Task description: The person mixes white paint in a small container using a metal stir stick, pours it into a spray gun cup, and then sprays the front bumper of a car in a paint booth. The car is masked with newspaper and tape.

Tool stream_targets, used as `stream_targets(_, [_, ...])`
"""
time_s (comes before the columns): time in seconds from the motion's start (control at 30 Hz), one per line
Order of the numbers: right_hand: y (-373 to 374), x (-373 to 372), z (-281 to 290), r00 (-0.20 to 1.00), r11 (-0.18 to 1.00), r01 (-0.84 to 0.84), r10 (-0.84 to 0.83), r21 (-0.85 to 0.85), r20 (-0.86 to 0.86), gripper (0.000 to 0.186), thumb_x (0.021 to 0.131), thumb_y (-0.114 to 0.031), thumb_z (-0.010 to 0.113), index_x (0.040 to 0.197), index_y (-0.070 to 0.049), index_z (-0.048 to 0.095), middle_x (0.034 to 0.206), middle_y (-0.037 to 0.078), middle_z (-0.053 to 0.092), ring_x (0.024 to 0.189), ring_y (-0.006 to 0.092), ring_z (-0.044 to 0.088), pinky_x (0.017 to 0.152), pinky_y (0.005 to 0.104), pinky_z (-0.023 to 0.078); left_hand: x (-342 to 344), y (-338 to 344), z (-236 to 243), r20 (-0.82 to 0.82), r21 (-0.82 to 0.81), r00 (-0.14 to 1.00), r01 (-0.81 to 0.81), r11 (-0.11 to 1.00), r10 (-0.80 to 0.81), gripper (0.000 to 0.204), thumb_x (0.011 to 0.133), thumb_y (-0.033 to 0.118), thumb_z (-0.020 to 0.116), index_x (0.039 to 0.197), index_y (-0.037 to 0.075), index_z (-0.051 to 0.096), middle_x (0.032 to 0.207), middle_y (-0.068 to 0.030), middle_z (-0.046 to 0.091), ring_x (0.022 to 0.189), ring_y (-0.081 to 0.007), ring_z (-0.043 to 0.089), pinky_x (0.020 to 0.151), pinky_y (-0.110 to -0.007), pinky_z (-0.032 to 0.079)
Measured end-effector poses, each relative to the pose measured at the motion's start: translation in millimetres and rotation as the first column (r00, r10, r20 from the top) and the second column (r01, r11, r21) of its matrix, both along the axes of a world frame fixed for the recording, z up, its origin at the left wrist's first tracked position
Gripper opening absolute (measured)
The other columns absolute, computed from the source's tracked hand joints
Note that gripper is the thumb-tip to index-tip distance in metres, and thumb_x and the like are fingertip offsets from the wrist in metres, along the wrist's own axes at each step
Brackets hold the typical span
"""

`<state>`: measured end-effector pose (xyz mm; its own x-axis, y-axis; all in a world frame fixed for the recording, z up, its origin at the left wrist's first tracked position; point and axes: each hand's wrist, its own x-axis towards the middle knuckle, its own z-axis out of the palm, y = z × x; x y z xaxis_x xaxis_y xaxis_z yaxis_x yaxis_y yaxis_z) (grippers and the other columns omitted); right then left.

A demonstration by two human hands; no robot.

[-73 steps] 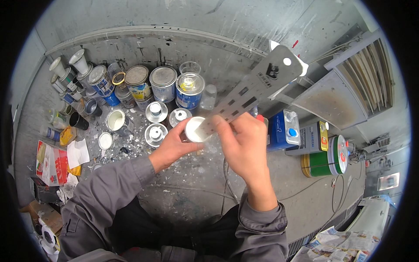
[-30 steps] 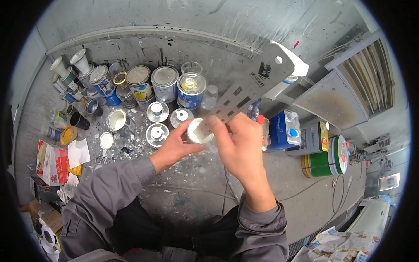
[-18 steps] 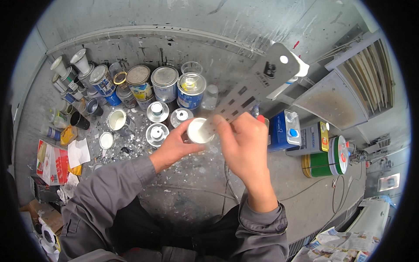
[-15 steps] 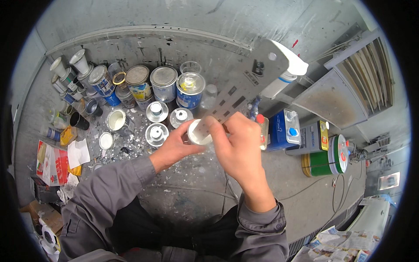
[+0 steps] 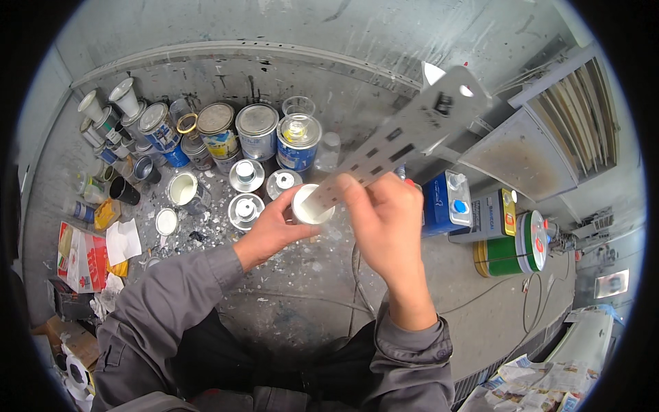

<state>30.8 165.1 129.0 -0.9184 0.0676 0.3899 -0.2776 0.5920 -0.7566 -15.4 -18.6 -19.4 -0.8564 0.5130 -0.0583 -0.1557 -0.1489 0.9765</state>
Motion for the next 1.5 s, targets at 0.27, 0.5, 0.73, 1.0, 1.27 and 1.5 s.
stream_targets(0.27, [-1,-6,-4,0.997,0.998,0.022,-0.018,0.057,-0.072,0.01,0.096,-0.005,0.074,0.1,0.004,0.074,0.08,0.014,0.07,0.067,0.0182,0.064,0.063,0.0313,0.049,2,3,-7,-0.084,-0.006,0.995,-0.061,0.998,0.06,0.087,0.082,0.019,0.092,0.155,0.001,0.049,0.144,-0.0147,0.064,0.134,-0.0231,0.059,0.114,-0.036,0.046])
stream_targets(0.5, [-12,-2,-5,0.991,0.984,-0.113,0.121,0.135,-0.05,0.012,0.095,-0.005,0.073,0.104,0.003,0.076,0.086,0.016,0.074,0.07,0.0261,0.069,0.065,0.0354,0.051,2,2,-6,-0.04,-0.044,0.997,-0.062,0.997,0.06,0.085,0.083,0.019,0.091,0.154,0.001,0.05,0.142,-0.0141,0.064,0.133,-0.0227,0.06,0.112,-0.037,0.048])
stream_targets(0.73, [13,-7,7,0.96,0.949,-0.281,0.279,0.146,0.033,0.017,0.093,-0.002,0.074,0.108,0.001,0.079,0.086,0.015,0.076,0.071,0.025,0.07,0.066,0.0345,0.052,-1,0,-3,-0.033,0.004,0.999,-0.035,0.999,0.035,0.085,0.084,0.015,0.09,0.156,0.001,0.048,0.145,-0.0135,0.062,0.134,-0.0217,0.059,0.112,-0.036,0.048])
stream_targets(1.0, [19,-13,-3,0.995,0.995,-0.097,0.096,0.021,0.031,0.015,0.101,-0.009,0.072,0.101,0.005,0.077,0.075,0.002,0.067,0.067,0.0085,0.058,0.061,0.0263,0.043,-1,-1,-4,-0.133,-0.061,0.99,-0.06,0.996,0.052,0.084,0.086,0.005,0.087,0.158,0.004,0.044,0.142,-0.0065,0.063,0.128,-0.0153,0.061,0.108,-0.033,0.053])
stream_targets(1.27, [12,-9,-8,0.986,0.993,-0.109,0.112,-0.033,0.122,0.021,0.102,-0.018,0.074,0.095,0.001,0.077,0.073,-0.001,0.067,0.066,0.0071,0.056,0.06,0.0255,0.042,-1,-2,1,-0.038,-0.003,0.996,-0.075,0.997,0.075,0.082,0.085,0.015,0.089,0.155,0.002,0.047,0.142,-0.0124,0.064,0.131,-0.0206,0.061,0.11,-0.036,0.049])
stream_targets(1.5, [19,-11,-1,0.921,0.908,-0.388,0.387,0.155,0.037,0.013,0.097,0.001,0.072,0.108,0.002,0.078,0.096,0.006,0.075,0.077,0.0135,0.063,0.067,0.0296,0.05,-3,-3,5,-0.036,-0.051,0.998,-0.061,0.997,0.06,0.083,0.086,0.006,0.087,0.157,0.002,0.044,0.138,-0.0073,0.065,0.123,-0.0158,0.064,0.103,-0.032,0.054])
